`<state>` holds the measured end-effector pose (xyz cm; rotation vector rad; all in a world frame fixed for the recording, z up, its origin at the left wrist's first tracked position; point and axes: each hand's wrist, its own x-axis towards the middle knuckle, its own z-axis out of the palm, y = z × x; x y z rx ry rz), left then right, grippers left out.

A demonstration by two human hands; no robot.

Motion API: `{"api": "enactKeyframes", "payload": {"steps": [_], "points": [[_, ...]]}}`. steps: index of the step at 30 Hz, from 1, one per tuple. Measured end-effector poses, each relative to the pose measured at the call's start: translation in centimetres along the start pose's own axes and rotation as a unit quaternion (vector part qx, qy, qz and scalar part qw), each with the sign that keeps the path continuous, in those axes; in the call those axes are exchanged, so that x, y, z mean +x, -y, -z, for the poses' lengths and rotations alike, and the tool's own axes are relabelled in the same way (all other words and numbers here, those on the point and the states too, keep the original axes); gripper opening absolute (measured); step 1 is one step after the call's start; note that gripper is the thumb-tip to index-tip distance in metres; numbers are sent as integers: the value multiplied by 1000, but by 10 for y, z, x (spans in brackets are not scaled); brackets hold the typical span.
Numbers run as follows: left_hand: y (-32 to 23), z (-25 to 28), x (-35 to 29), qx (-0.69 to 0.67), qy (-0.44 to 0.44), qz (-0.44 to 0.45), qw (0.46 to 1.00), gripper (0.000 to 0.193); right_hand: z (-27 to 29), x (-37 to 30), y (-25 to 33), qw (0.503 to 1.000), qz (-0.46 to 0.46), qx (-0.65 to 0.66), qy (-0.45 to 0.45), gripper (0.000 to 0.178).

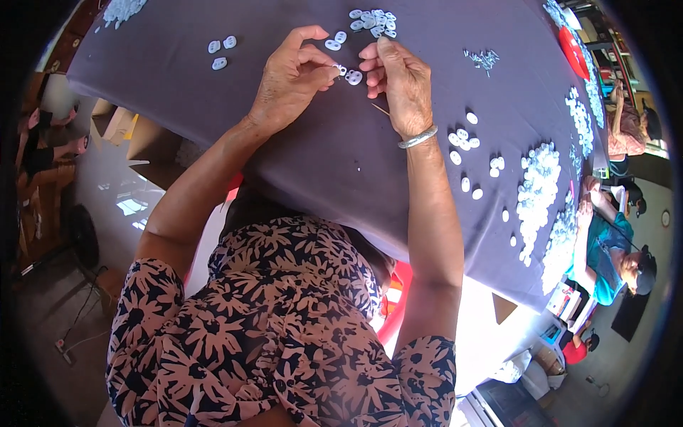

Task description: The person assembles small plastic components by inserting metal pins into the plastic pieces by hand, fitting the parts together, and placing the assembled pieces on the table.

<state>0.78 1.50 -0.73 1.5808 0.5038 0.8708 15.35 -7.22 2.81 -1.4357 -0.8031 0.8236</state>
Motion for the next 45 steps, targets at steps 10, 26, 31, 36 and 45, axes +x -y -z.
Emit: {"api": "enactKeyframes", "payload": {"steps": [10, 26, 31, 36, 45], "points": [[-1, 5, 2, 1, -27, 12, 1000, 39, 10, 2, -13, 984, 92, -155, -9, 10], [2, 5, 2, 8, -28, 18, 999, 38, 12, -5, 2, 887, 181, -423, 24, 17], [3, 5, 1, -6, -27, 4, 1000, 38, -5, 1, -11, 893, 239, -380, 29, 15], [0, 5, 2, 3, -52, -11, 999, 38, -16, 4, -11, 837, 260, -478, 53, 11], [-6, 3, 0, -24, -32, -27, 999, 38, -1, -3, 1, 936, 183, -302, -6, 7]]}}
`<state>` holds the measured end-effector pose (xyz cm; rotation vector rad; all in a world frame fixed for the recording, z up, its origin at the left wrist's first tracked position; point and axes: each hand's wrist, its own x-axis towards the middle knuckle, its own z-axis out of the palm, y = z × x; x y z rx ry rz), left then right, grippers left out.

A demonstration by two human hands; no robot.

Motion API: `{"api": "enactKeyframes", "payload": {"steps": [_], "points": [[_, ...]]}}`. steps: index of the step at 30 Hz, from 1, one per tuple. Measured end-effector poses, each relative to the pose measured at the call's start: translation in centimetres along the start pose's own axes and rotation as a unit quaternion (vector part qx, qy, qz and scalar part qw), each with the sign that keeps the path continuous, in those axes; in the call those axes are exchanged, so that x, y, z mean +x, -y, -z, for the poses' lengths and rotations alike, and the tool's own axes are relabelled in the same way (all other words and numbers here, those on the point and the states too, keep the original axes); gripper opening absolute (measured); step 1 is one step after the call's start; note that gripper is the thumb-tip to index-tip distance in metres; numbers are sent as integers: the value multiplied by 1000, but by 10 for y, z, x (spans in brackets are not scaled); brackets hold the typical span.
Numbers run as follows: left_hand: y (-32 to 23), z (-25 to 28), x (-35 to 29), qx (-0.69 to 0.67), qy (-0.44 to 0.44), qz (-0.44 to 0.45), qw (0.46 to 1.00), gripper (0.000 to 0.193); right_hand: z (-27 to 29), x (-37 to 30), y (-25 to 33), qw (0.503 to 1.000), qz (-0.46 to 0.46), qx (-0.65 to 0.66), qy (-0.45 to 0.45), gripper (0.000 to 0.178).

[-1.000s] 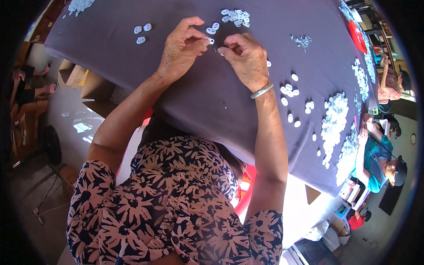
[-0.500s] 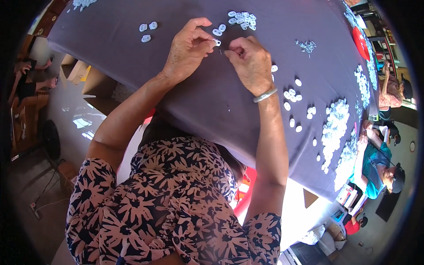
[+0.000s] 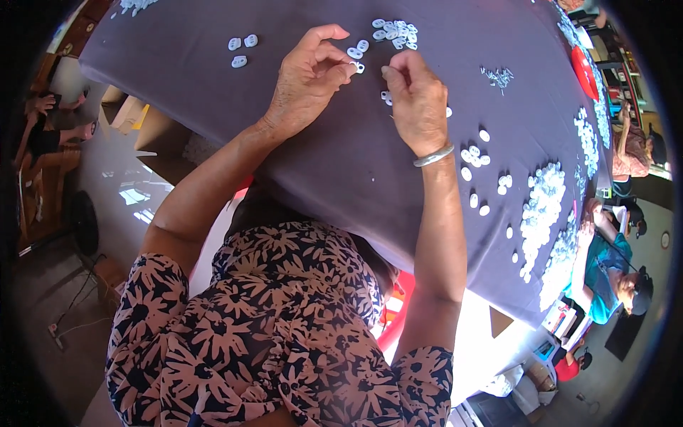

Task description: The person assembles small plastic components by inserting metal pins into the plastic pieces by hand, fitting the parts together, and placing the assembled pieces on the table.

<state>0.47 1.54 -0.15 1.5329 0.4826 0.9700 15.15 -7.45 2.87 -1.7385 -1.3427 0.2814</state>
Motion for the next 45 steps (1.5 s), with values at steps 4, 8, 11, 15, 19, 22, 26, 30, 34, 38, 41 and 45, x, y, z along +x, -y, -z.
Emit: {"api": "enactKeyframes", "payload": {"steps": [4, 8, 11, 15, 19, 22, 26, 30, 34, 38, 41, 45], "points": [[-2, -1, 1, 7, 35, 5, 999, 40, 3, 0, -3, 982, -44, 185, 8, 4], [-3, -1, 0, 8, 65, 4, 998, 40, 7, -2, -3, 960, -108, 250, 60, 12], [-4, -1, -1, 20, 79, 5, 997, 40, 9, -2, -1, 944, -124, 300, 64, 17], [-4, -3, -1, 16, 84, 5, 996, 39, 11, -2, -2, 941, -141, 297, 78, 18], [-3, -4, -2, 20, 84, 2, 996, 39, 6, -4, -2, 960, -100, 251, 71, 17], [-2, -5, -2, 34, 81, -9, 996, 40, 5, -3, -2, 969, -77, 223, 74, 15], [-3, -5, -2, 52, 81, -4, 995, 40, 6, -3, -3, 969, -86, 218, 82, 15], [-4, -6, -3, 63, 79, 5, 995, 41, 5, -3, -4, 970, -85, 206, 92, 16], [-4, -6, -4, 67, 78, 2, 995, 42, 6, -2, -2, 973, -78, 195, 98, 16], [-5, -6, -4, 75, 72, -1, 995, 43, 5, -1, -3, 976, -73, 179, 100, 16], [-5, -6, -4, 81, 69, -1, 994, 43, 5, -1, -3, 979, -62, 164, 105, 16], [-5, -6, -5, 80, 67, -4, 995, 43, 5, 2, -6, 982, -55, 137, 119, 16]]}}
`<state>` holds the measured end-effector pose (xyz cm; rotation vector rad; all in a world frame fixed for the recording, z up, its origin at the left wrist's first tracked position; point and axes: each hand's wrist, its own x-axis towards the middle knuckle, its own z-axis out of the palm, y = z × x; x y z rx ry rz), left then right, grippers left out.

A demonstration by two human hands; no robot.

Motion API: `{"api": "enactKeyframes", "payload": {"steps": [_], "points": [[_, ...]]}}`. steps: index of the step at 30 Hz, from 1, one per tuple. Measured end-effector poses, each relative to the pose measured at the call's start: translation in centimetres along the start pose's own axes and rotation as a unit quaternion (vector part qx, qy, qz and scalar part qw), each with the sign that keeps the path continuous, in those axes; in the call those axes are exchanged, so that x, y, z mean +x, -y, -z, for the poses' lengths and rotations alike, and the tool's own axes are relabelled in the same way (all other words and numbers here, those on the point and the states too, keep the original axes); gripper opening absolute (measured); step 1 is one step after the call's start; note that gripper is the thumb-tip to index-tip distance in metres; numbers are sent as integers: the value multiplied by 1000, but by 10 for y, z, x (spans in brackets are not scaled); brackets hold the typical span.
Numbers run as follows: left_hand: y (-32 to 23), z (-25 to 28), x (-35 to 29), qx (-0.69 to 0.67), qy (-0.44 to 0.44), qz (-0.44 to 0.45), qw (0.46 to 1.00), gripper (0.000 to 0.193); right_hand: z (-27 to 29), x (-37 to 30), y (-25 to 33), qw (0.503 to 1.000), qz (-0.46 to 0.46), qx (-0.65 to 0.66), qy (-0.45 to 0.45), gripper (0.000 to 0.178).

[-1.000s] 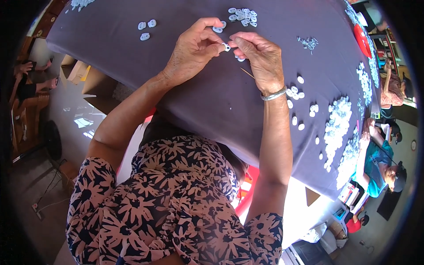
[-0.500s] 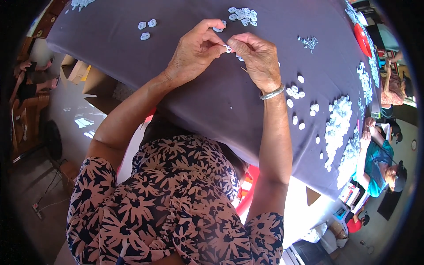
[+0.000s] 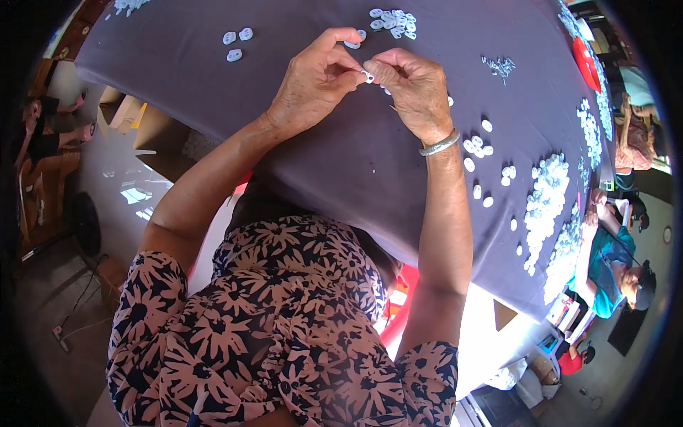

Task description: The person assembles small plastic components by inserting metal pins into the plastic pieces by hand, fitting the parts together, and placing the assembled pieces on the table.

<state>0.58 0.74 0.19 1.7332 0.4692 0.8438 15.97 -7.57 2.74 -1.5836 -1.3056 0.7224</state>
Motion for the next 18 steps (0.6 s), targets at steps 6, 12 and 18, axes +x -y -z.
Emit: {"api": "enactKeyframes", "payload": {"steps": [6, 12, 18], "points": [[-4, -1, -2, 3, -18, 13, 1000, 42, 1, 0, 2, 1000, 9, -10, 7, 15], [1, -3, -3, 17, -33, 25, 999, 42, -6, -1, 8, 997, 16, -72, -19, 14], [-2, -4, -4, 16, -57, 38, 998, 38, -13, 1, 8, 991, 10, -123, -51, 16]]}}
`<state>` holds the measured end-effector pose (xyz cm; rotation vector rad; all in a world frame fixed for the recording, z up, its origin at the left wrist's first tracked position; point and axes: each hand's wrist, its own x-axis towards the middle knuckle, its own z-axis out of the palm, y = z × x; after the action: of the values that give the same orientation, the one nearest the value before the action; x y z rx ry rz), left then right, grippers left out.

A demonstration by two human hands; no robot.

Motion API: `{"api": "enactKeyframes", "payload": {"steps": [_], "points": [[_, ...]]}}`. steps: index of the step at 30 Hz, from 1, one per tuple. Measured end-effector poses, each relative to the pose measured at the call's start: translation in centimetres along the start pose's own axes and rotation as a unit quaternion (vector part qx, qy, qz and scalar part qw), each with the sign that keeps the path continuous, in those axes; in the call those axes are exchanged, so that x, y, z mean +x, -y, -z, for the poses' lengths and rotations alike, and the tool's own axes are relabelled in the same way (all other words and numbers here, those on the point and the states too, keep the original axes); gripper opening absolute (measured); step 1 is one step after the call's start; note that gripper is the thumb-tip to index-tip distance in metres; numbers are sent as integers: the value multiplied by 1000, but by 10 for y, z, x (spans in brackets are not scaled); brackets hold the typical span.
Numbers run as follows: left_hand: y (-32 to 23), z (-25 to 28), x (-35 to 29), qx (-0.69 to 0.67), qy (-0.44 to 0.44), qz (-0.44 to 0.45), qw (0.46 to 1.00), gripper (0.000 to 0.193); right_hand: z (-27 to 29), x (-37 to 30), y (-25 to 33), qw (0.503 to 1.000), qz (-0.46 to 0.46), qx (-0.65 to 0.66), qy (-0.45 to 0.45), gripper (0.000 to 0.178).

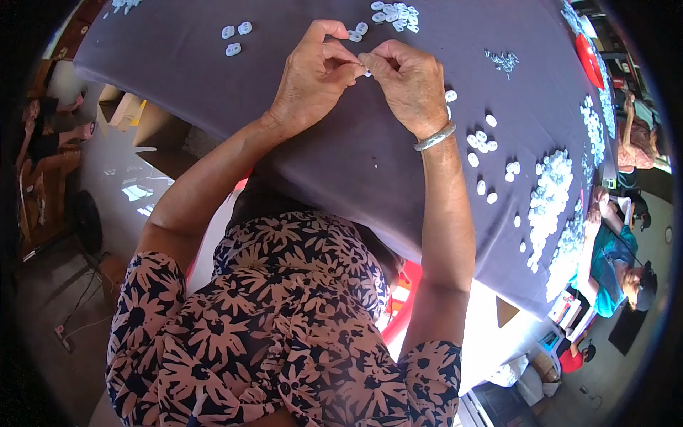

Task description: The person assembles small plastic components by inserting metal pins into the plastic pieces by hand, fitting the parts together, and placing the assembled pieces on the table.

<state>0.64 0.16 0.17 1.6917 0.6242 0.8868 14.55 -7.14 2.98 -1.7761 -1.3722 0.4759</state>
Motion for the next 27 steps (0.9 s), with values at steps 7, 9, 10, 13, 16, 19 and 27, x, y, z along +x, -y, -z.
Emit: {"api": "enactKeyframes", "payload": {"steps": [7, 9, 10, 13, 16, 19, 27], "points": [[5, 0, 4, -5, 3, -1, 1000, 34, -4, -4, -5, 998, -17, 58, -22, 18], [9, 0, 5, -32, 9, 6, 999, 34, -3, -3, -2, 999, -9, 48, -17, 19], [9, 0, 5, -31, 8, 2, 999, 34, -2, -3, -1, 999, -6, 47, -18, 19], [9, 2, 6, -59, 10, 22, 998, 35, 0, -2, 0, 997, -32, 62, -16, 19], [8, 2, 7, -65, 14, 27, 997, 34, 2, -1, 0, 996, -39, 78, -14, 19], [7, 2, 7, -69, 19, 23, 997, 33, 1, 1, 1, 996, -45, 75, -8, 20], [9, 3, 8, -94, 20, -5, 995, 32, 5, 1, 14, 992, -75, 100, -26, 28]]}}
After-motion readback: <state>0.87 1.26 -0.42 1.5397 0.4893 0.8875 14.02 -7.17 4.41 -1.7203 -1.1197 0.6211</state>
